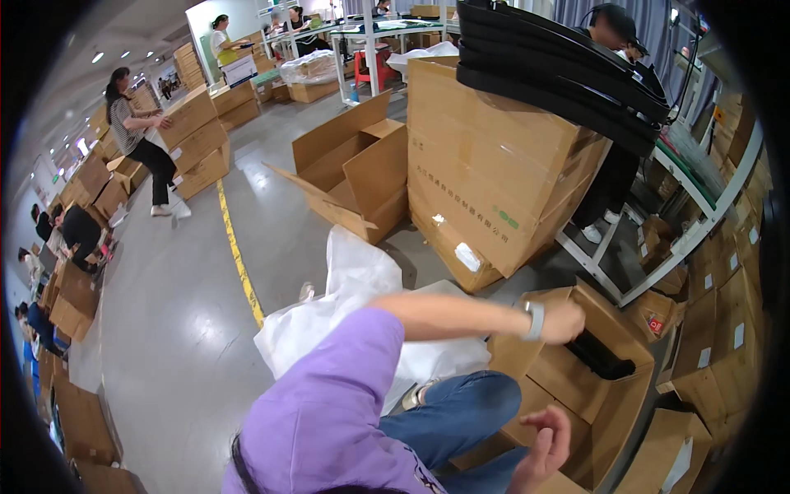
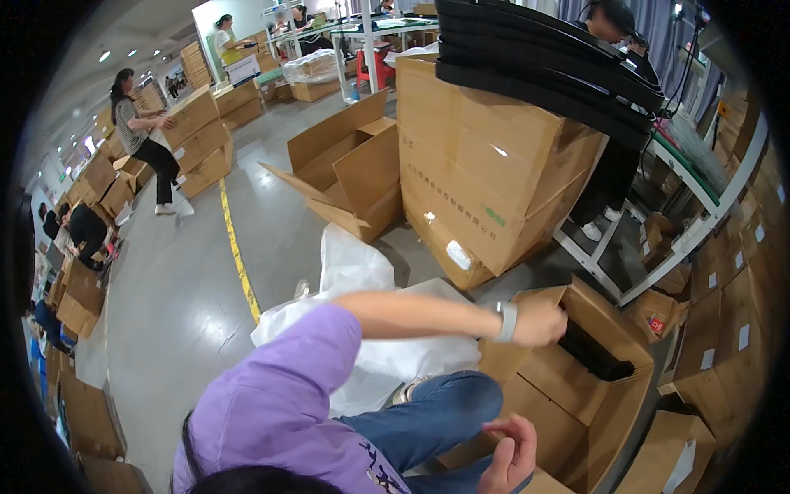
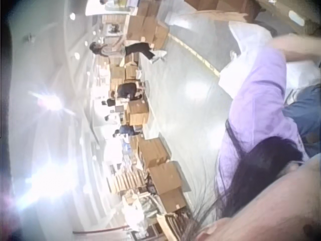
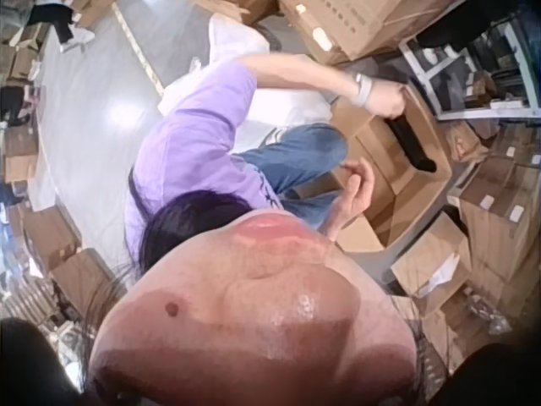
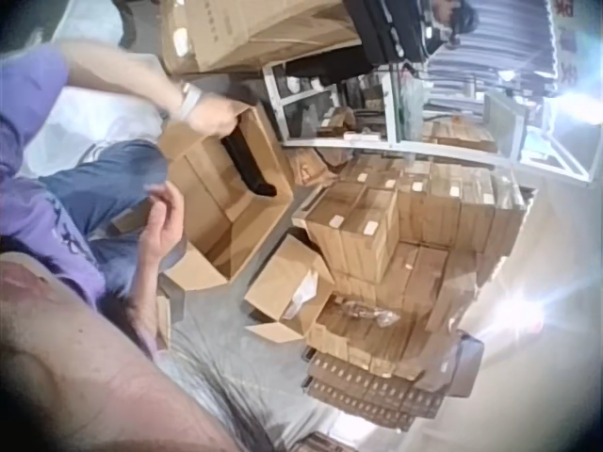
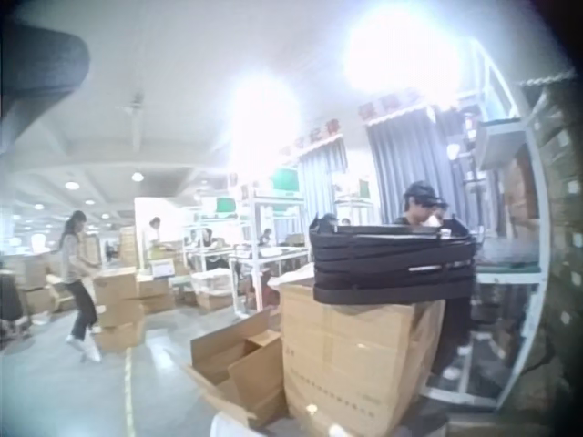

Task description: The person peels the backing from adhesive pads, sticks them onto plastic components by hand, and stacks the completed components.

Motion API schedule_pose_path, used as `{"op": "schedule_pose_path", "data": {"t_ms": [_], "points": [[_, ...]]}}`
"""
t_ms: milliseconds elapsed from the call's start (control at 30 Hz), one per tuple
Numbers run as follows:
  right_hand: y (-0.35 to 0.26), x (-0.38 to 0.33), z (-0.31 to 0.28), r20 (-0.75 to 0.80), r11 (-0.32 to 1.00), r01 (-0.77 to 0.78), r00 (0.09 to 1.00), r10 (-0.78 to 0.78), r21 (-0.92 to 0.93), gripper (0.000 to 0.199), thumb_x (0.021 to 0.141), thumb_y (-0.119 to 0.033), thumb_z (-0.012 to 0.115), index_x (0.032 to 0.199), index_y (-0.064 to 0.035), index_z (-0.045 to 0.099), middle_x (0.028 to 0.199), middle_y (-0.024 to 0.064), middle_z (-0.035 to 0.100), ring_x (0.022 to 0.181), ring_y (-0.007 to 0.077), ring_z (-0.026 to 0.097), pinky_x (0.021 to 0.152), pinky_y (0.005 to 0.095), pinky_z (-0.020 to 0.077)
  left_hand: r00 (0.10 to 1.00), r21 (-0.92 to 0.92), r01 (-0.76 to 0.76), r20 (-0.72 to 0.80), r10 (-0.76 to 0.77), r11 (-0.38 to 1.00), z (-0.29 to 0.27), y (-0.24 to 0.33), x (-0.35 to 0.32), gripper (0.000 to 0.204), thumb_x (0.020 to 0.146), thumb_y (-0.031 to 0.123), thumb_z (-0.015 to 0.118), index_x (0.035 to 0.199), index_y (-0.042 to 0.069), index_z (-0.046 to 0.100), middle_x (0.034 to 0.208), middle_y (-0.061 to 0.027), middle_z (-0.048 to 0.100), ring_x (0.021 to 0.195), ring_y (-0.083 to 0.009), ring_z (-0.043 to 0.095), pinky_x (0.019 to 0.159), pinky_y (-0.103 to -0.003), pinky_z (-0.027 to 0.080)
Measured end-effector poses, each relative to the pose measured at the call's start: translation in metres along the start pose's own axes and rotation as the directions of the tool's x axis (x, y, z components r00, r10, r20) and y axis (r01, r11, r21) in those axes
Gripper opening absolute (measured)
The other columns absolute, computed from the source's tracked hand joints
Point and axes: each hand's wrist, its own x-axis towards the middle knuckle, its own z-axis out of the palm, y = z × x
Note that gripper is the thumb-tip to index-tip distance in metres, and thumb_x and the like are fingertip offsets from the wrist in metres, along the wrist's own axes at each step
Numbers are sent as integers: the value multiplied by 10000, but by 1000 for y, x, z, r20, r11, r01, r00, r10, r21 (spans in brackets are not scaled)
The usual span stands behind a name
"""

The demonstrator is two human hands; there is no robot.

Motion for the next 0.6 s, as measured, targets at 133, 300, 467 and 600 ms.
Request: {"op": "schedule_pose_path", "data": {"t_ms": [133,300,467,600], "points": [[-98,27,48,425,758,318,675,-603,570,538,969,-449,368,1364,-85,408,1019,255,561,818,331,576,801,397,469,990,22,138,36,-138,990,110,42,-78,264,872,236,489,729,37,588,675,-186,600,635,-368,594,583,-475,468],[-164,3,100,345,604,230,646,-681,763,481,961,-450,362,1350,-173,416,1034,287,515,840,344,558,730,387,479,981,236,68,161,-107,970,102,81,-121,234,873,246,503,755,60,581,637,-183,595,608,-375,594,584,-477,472],[-194,-28,120,257,615,229,760,-598,754,407,936,-448,421,1253,-200,485,984,246,501,796,330,556,711,372,487,973,235,230,-62,-222,944,85,79,-142,254,841,250,523,692,66,614,654,-186,620,640,-384,616,591,-468,486],[-209,-44,122,172,636,244,837,-520,732,350,916,-446,468,1176,-222,540,944,214,490,761,319,555,695,360,493,962,365,245,25,-273,898,81,92,-157,286,860,275,512,714,65,639,674,-192,633,657,-371,629,616,-460,499]]}}
